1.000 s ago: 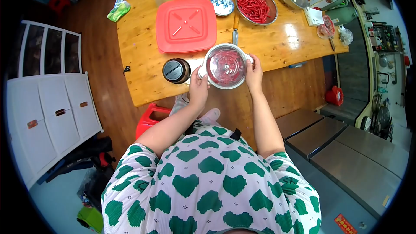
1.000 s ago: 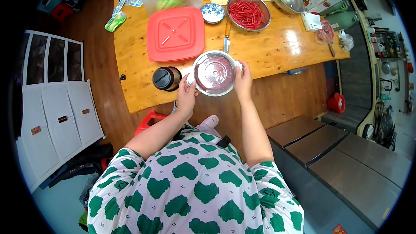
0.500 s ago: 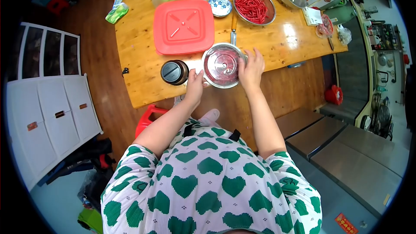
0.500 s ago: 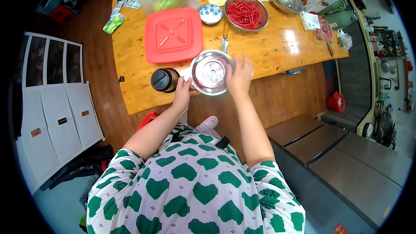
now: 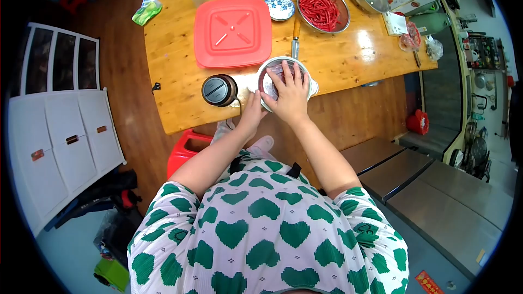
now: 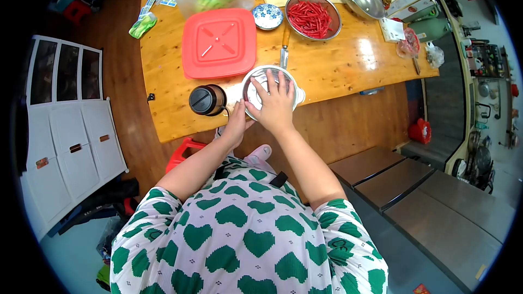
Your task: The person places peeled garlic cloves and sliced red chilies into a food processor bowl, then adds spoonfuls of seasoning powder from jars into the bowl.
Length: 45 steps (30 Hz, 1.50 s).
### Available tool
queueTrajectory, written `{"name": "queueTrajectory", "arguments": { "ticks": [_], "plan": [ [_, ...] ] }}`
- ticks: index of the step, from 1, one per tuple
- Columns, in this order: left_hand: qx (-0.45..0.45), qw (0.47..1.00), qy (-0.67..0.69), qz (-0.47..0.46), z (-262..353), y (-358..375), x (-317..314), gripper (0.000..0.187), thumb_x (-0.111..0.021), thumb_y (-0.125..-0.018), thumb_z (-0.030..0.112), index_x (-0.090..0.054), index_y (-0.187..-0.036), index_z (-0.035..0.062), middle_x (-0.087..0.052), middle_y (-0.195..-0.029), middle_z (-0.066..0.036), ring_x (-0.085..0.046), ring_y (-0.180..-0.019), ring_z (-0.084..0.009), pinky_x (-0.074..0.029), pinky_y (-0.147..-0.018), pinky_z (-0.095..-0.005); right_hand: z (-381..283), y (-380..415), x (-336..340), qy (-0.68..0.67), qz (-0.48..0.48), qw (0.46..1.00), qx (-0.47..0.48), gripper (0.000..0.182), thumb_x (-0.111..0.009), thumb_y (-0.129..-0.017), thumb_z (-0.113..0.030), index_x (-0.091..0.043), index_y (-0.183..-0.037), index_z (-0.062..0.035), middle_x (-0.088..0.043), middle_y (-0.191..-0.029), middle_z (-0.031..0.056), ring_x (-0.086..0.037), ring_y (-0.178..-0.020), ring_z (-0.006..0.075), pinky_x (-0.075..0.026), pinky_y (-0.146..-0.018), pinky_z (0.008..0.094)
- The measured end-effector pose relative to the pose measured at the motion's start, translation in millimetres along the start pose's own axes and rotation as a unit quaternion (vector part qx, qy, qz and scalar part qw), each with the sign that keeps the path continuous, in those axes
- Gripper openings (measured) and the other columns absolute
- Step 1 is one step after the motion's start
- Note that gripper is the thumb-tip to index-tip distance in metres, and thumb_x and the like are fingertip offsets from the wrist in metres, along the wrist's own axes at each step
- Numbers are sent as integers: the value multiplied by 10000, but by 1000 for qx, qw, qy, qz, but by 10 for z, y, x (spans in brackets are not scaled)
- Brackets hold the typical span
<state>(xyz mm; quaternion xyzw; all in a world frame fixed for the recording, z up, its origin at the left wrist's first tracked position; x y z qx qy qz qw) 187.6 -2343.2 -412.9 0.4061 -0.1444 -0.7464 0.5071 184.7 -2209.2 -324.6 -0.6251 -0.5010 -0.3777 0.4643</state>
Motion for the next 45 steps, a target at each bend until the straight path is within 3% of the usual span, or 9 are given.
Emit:
{"name": "queueTrajectory", "arguments": {
  "ticks": [8, 14, 17, 21, 25, 37, 38, 41, 45],
  "plan": [
    [-29, 993, -112, 16, 35, 167, -70, 667, -278, -1136, 491, -248, -1623, 36, -347, -1618, -148, -328, -1502, -246, -253, -1239, -381, 71, -4, -2, 6, -15, 999, 31, 658, -758, -821, -527, -634, -1423, -292, -446, -1588, 172, -341, -1486, 441, -208, -1199, 656],
    [18, 985, -168, 18, 710, 938, -155, 672, -542, -1079, 389, -318, -1595, 21, -444, -1535, -221, -421, -1448, -282, -320, -1190, -390, 111, -150, 85, -33, -45, 997, 48, 710, -768, -818, -511, -585, -1468, -291, -433, -1590, 205, -298, -1514, 453, -156, -1210, 664],
    [-207, 959, -187, -39, 1173, 848, 237, 566, -658, -1022, 303, -472, -1480, 27, -529, -1390, -156, -544, -1247, -227, -427, -1083, -350, 138, -361, 43, -50, -13, 999, 3, 772, -714, -890, -491, -468, -1552, -178, -451, -1563, 251, -288, -1526, 443, -114, -1223, 651],
    [-372, 761, -472, 243, 1884, 434, 872, 598, -695, -996, 238, -446, -1511, 62, -492, -1480, -194, -490, -1371, -283, -418, -1119, -406, 95, -904, -160, -105, -80, 985, -114, 791, -670, -953, -426, -380, -1575, -32, -543, -1493, 241, -439, -1458, 375, -113, -1236, 614],
    [-160, 953, -218, 138, 1869, -187, 1331, 793, -717, -975, 302, -305, -1622, 100, -399, -1574, -219, -413, -1456, -336, -359, -1190, -428, -147, -1261, -336, -107, -192, 967, -131, 795, -685, -946, -390, -363, -1591, -56, -591, -1454, 209, -541, -1380, 338, -133, -1229, 632],
    [-140, 900, -333, 245, 2355, 167, 1985, 856, -724, -965, 367, -257, -1655, 171, -303, -1645, -220, -352, -1506, -330, -339, -1212, -408, -823, -2012, -939, -159, -203, 966, -13, 759, -665, -970, -347, -330, -1619, -141, -628, -1402, 194, -560, -1344, 334, -205, -1189, 672],
    [-153, 897, -337, 242, 2381, 152, 1982, 861, -730, -955, 359, -270, -1646, 129, -393, -1501, -252, -499, -1317, -321, -400, -1143, -393, -770, -2042, -891, -151, -197, 969, 2, 759, -663, -973, -346, -324, -1620, -140, -627, -1405, 193, -559, -1345, 333, -201, -1191, 672],
    [-156, 865, -395, 269, 2299, 48, 2094, 842, -722, -961, 368, -288, -1638, 117, -389, -1487, -266, -473, -1343, -359, -399, -1139, -401, -442, -1910, -483, -170, -156, 973, 6, 646, -693, -957, -300, -468, -1539, -131, -610, -1423, 200, -556, -1346, 338, -282, -1188, 603],
    [-381, 644, -588, 308, 2338, 515, 1449, 860, -826, -860, 309, -392, -1569, 88, -350, -1545, -281, -443, -1381, -414, -392, -1153, -436, 293, -1234, 105, -218, -131, 965, -63, 591, -778, -886, -287, -601, -1425, -122, -590, -1441, 198, -538, -1359, 352, -358, -1164, 538]
  ]
}}
Point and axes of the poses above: each hand's wrist, its own y-axis away from the middle knuckle, its own x-axis out of the back of the hand, z = x × y, the point moved 3 cm from there along -y, towards the middle knuckle
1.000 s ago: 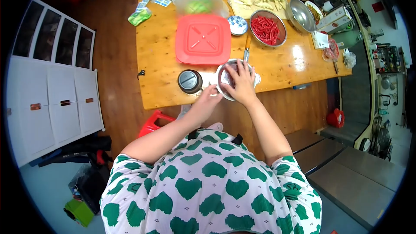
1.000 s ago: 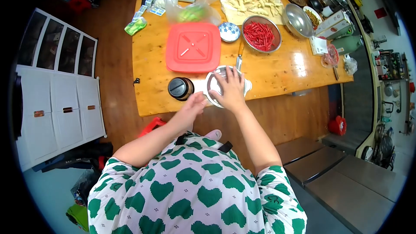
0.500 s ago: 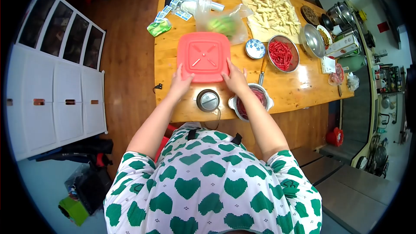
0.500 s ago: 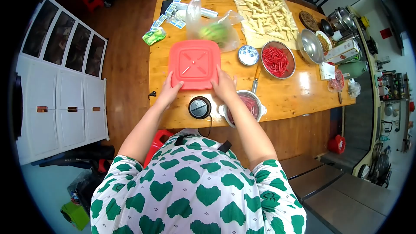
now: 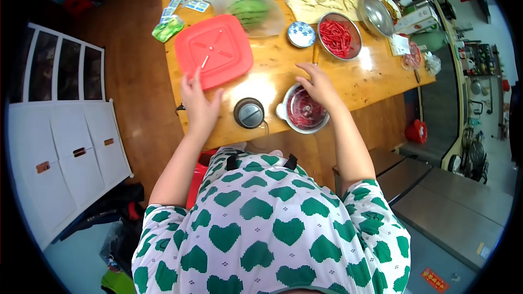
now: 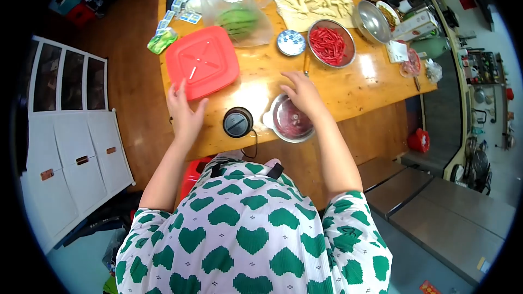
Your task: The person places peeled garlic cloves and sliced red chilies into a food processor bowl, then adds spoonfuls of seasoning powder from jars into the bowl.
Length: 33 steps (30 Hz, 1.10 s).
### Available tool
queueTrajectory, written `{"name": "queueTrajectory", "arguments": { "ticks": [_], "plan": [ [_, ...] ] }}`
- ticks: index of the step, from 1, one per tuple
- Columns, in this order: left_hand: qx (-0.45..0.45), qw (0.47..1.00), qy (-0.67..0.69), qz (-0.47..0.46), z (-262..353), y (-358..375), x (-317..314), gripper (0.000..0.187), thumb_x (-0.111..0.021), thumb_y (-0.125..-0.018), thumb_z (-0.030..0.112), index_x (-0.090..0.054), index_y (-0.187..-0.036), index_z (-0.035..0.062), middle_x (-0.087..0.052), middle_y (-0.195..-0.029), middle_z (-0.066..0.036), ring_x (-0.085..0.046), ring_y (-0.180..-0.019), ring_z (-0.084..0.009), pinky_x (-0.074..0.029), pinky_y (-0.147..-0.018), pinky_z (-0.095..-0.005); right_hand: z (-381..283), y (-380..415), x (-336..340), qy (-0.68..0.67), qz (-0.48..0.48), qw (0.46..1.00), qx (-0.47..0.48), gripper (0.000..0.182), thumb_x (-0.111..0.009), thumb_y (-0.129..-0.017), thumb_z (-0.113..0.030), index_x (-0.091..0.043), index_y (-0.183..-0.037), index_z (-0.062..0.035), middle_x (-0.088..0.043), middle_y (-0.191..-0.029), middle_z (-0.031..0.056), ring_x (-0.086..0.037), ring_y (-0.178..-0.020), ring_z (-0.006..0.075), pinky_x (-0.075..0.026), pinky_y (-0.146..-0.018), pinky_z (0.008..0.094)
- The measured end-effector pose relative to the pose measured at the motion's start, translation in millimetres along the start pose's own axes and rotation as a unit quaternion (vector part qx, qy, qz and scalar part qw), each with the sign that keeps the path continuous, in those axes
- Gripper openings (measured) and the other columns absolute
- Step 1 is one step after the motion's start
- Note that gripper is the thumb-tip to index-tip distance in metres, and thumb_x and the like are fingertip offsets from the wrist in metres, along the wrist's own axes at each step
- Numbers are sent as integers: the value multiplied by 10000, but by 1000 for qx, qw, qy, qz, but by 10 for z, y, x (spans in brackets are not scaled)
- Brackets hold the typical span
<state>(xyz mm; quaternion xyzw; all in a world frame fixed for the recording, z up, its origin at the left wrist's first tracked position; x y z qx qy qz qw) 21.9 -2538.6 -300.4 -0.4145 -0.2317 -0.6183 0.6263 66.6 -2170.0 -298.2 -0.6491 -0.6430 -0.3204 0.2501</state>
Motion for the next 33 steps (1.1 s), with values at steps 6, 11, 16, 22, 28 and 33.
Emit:
{"name": "queueTrajectory", "arguments": {
  "ticks": [6, 11, 16, 22, 28, 33],
  "plan": [
    [-175, 915, 177, -319, 1166, 533, -457, 1059, -887, -717, 110, -306, -1603, 110, -373, -1544, -270, -425, -1392, -435, -377, -1180, -494, 306, 1140, -124, 177, 3, 984, -14, 1060, -959, -601, -456, -508, -1528, -206, -302, -1645, 263, -285, -1506, 499, -253, -1227, 583],
    [-213, 902, 33, -373, 1356, 726, -1256, 1176, -886, -663, 37, -209, -1624, 68, -531, -1354, -254, -605, -1186, -419, -558, -962, -458, 370, 1236, -205, 118, 10, 993, -26, 1222, -999, -497, -436, -450, -1572, -249, -216, -1686, 241, -189, -1553, 487, -196, -1231, 628],
    [-195, 911, -68, -356, 1360, 615, -1422, 1085, -869, -704, 102, -273, -1607, 17, -687, -1097, -192, -684, -1019, -350, -586, -877, -428, 519, 1155, -304, 97, 20, 995, -10, 1253, -1001, -477, -466, -433, -1579, -288, -170, -1697, 237, -139, -1567, 481, -132, -1245, 634],
    [-234, 891, -215, -324, 1500, 472, -1112, 1078, -892, -685, 226, -349, -1595, 34, -739, -930, -116, -683, -1027, -277, -365, -1193, -415, 544, 949, -360, 91, 24, 995, 38, 1230, -997, -470, -484, -467, -1558, -261, -208, -1692, 211, -146, -1571, 454, -128, -1246, 640],
    [-190, 935, -60, -294, 1186, 388, -686, 1153, -930, -672, 425, -332, -1610, 122, -558, -1438, -193, -484, -1391, -339, -287, -1239, -496, 574, 813, -316, 105, -3, 992, 74, 1237, -996, -460, -495, -466, -1556, -277, -234, -1679, 215, -183, -1566, 441, -142, -1247, 634],
    [-105, 954, 113, -256, 456, 521, -158, 1174, -964, -650, 286, -317, -1608, 81, -466, -1538, -216, -413, -1446, -392, -348, -1215, -459, 512, 795, -265, 134, -24, 989, 59, 1254, -1001, -457, -485, -453, -1565, -267, -235, -1678, 216, -191, -1561, 443, -152, -1243, 629]
  ]
}}
Point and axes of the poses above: each hand's wrist, its own y-axis away from the middle knuckle, its own x-axis out of the back of the hand, z = x × y, the point moved 3 cm from there along -y, towards the middle knuckle
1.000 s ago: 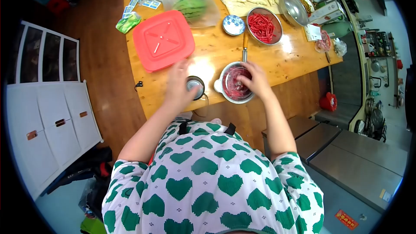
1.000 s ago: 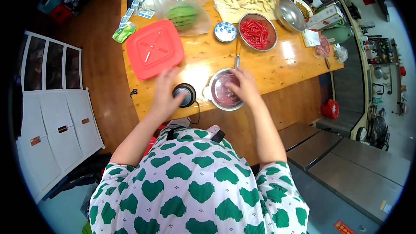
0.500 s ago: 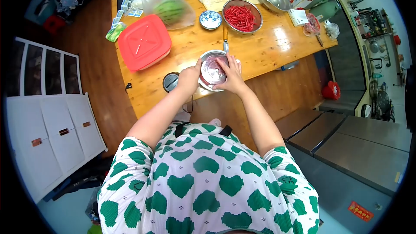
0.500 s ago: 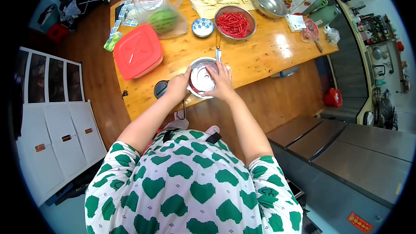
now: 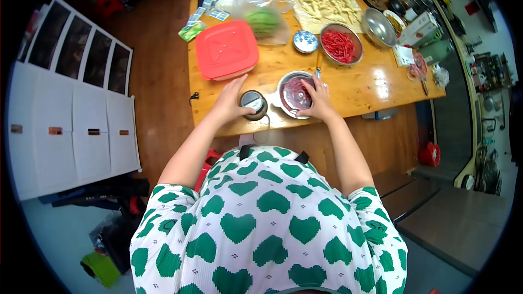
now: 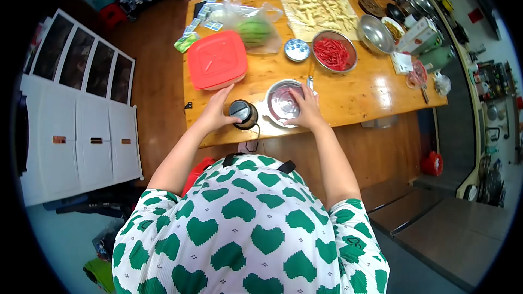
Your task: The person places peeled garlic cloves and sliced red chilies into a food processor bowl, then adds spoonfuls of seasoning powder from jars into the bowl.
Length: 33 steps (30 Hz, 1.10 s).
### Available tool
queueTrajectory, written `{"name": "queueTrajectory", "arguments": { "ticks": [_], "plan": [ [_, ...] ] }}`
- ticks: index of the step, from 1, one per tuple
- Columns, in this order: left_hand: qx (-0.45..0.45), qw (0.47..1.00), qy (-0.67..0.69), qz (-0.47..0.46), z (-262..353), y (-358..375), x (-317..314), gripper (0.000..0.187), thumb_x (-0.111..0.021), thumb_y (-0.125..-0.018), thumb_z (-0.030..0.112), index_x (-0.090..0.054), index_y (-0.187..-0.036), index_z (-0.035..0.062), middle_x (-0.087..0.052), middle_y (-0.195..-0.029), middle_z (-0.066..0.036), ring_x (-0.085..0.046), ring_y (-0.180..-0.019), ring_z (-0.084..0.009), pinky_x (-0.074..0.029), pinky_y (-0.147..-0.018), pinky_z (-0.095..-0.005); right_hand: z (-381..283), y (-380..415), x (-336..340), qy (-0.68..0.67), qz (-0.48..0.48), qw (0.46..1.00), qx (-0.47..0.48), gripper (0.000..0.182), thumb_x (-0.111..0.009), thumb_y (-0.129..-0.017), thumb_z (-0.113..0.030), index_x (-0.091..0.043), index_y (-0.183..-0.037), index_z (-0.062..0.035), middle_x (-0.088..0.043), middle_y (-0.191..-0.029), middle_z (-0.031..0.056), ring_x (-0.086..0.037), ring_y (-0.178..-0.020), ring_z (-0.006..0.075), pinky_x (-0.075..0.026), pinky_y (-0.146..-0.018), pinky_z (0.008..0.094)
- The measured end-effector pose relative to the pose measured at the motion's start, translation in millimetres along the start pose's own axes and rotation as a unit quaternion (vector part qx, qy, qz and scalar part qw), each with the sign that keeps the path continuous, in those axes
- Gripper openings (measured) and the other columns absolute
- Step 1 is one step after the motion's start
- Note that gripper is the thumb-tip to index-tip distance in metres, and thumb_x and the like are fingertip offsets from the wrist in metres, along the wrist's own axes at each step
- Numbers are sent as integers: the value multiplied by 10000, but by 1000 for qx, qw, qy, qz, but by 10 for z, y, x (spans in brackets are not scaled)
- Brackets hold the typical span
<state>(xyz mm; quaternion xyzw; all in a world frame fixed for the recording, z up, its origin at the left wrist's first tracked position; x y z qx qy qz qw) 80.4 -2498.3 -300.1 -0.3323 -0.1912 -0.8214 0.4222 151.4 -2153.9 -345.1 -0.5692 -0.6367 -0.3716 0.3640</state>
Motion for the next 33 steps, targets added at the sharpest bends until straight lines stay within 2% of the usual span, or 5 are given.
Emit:
{"name": "queueTrajectory", "arguments": {
  "ticks": [6, 13, 18, 28, 33],
  "plan": [
    [50, 996, 64, -38, -434, 475, -163, 1200, -957, -651, 163, -261, -1624, 71, -383, -1598, -234, -382, -1478, -388, -328, -1242, -435, -856, -223, 172, 50, 55, 995, 63, 1161, -997, -523, -441, -483, -1533, -189, -310, -1611, 302, -273, -1501, 513, -249, -1221, 589],
    [71, 982, 176, 0, -798, 343, -692, 1132, -953, -643, 113, -324, -1580, 19, -463, -1535, -225, -465, -1426, -354, -389, -1202, -416, -1860, -441, -353, -29, -131, 976, 169, 1100, -978, -601, -239, -420, -1548, -207, -409, -1545, 283, -457, -1392, 487, -462, -1107, 486],
    [75, 978, 194, 9, -706, 345, -679, 1104, -970, -610, 128, -384, -1540, 31, -519, -1465, -215, -514, -1377, -349, -432, -1161, -409, -1815, -538, -616, -5, -105, 984, 144, 880, -905, -604, -106, -538, -1392, -239, -557, -1227, 175, -633, -1087, 417, -561, -914, 475],
    [36, 973, 224, -44, -254, 525, 329, 1358, -991, -595, 239, -165, -1673, 187, -252, -1669, -200, -264, -1544, -374, -251, -1272, -455, -2220, -213, 1043, -62, -19, 994, 90, 774, -926, -624, -215, -614, -1332, -214, -610, -1264, 136, -658, -1128, 380, -567, -911, 460],
    [66, 971, 232, -5, -300, 390, 421, 1060, -888, -762, 135, -292, -1639, 156, -384, -1623, -145, -378, -1500, -272, -317, -1230, -421, -1826, -133, 1592, -18, 20, 999, 27, 806, -936, -613, -176, -620, -1355, -199, -619, -1279, 121, -656, -1147, 356, -548, -960, 445]
  ]
}}
Point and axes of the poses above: each hand's wrist, its own y-axis away from the middle knuckle, its own x-axis out of the back of the hand, z = x × y, the point moved 3 cm from there along -y, towards the middle knuckle
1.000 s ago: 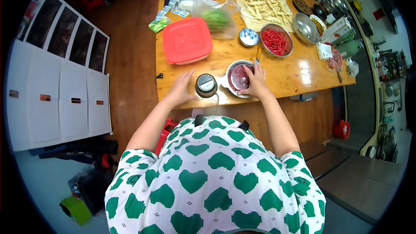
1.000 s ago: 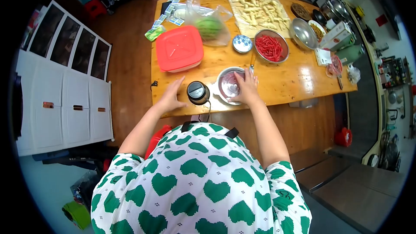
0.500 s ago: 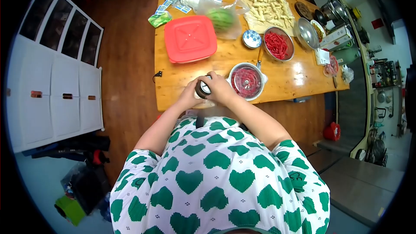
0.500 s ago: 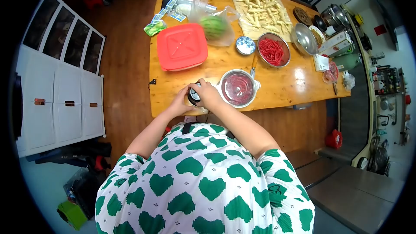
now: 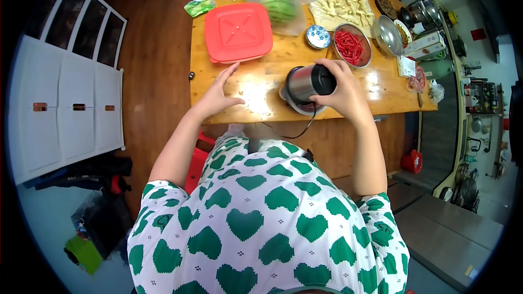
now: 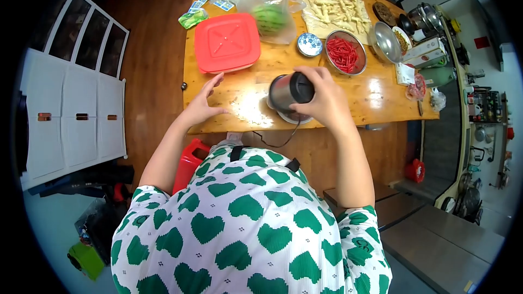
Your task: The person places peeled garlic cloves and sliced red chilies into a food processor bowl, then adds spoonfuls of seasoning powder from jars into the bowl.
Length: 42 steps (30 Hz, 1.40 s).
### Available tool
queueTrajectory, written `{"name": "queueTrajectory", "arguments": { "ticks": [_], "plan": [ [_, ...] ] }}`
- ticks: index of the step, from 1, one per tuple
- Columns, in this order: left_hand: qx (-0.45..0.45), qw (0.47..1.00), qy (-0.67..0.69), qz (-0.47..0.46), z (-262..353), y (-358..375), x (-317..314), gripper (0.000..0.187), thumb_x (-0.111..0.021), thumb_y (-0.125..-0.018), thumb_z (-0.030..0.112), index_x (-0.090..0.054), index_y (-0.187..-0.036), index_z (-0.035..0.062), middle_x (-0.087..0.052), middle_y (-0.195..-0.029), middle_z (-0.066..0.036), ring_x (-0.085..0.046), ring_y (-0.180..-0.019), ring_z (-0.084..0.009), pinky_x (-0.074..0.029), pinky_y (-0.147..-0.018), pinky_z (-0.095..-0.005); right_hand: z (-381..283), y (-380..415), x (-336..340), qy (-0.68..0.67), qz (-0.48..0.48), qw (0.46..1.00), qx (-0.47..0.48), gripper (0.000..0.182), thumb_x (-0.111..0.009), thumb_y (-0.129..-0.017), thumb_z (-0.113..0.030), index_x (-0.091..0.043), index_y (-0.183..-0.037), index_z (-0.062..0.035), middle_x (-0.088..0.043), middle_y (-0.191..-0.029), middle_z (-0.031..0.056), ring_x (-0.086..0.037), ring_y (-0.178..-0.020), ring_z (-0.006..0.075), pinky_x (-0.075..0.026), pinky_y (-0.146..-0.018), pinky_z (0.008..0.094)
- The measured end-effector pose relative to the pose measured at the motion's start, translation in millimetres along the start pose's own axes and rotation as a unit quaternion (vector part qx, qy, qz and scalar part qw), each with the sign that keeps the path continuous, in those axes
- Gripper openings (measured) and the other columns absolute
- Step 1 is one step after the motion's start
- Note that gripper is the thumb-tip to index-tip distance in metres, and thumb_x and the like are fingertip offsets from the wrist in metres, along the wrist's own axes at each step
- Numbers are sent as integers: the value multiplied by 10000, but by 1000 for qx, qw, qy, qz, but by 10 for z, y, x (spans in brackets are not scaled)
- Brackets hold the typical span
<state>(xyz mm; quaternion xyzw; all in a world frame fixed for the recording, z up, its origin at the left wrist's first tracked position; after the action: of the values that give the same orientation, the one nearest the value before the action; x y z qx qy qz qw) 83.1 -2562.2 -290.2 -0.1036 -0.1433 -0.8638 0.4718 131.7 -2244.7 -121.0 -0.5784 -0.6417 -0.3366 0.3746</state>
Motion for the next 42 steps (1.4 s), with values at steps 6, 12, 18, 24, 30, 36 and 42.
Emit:
{"name": "queueTrajectory", "arguments": {
  "ticks": [6, 12, 18, 24, 30, 36, 42],
  "plan": [
    [24, 994, 84, 60, -461, -259, -431, 729, -814, -838, 95, -517, -1503, 134, -605, -1396, -107, -575, -1275, -225, -458, -1092, -382, 634, 109, -133, 73, 2, 995, -69, 820, -944, -607, -212, -622, -1360, -222, -623, -1290, 97, -657, -1143, 343, -553, -932, 443],
    [31, 994, 108, 5, -456, -384, -808, 691, -816, -852, 90, -532, -1482, 108, -613, -1385, -97, -577, -1284, -211, -486, -1075, -375, 701, 127, -334, 53, -9, 996, -72, 822, -940, -624, -182, -601, -1371, -217, -600, -1339, 97, -633, -1192, 352, -544, -964, 446],
    [-95, 995, -37, -8, -120, -648, -1184, 972, -931, -715, 258, -434, -1542, 142, -439, -1550, -188, -448, -1423, -379, -405, -1175, -442, 602, 33, -362, 47, -11, 998, -35, 819, -920, -601, -101, -607, -1350, -215, -593, -1350, 98, -632, -1182, 347, -548, -950, 445],
    [-123, 985, -111, -47, -120, -1077, -1645, 1262, -978, -595, 419, -291, -1610, 123, -353, -1615, -204, -371, -1485, -396, -360, -1209, -466, 625, -30, -363, 123, -114, 985, 34, 871, -918, -563, -37, -581, -1348, -206, -582, -1358, 95, -620, -1198, 359, -548, -971, 447],
    [-109, 988, -51, -93, -210, -1135, -1689, 1324, -988, -596, 379, -210, -1638, 130, -392, -1595, -203, -393, -1478, -383, -369, -1209, -441, 740, -74, -384, 122, -98, 987, 32, 845, -938, -593, -174, -571, -1354, -194, -585, -1295, 174, -648, -1116, 406, -565, -921, 464],
    [-84, 991, -44, -91, -173, -1126, -1705, 1317, -993, -586, 314, -219, -1636, 131, -416, -1585, -185, -412, -1471, -364, -373, -1214, -432, 634, -27, -541, 125, -45, 977, -167, 938, -946, -666, -383, -499, -1447, -115, -575, -1241, 266, -677, -1039, 447, -575, -906, 476],
    [-57, 989, -62, -118, -65, -1105, -1634, 1352, -992, -594, 321, -170, -1653, 142, -383, -1623, -181, -404, -1492, -340, -375, -1217, -423, 859, -70, -521, 64, -68, 993, -66, 1028, -965, -629, -331, -458, -1507, -163, -544, -1360, 277, -626, -1180, 458, -555, -963, 476]
  ]
}}
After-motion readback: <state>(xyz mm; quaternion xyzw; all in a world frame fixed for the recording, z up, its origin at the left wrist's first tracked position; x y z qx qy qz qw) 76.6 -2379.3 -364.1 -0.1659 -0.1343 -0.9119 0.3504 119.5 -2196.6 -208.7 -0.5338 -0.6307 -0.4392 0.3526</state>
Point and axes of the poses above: each hand's wrist, its own y-axis away from the middle knuckle, its own x-axis out of the back of the hand, z = x × y, the point moved 3 cm from there along -y, towards the middle knuckle
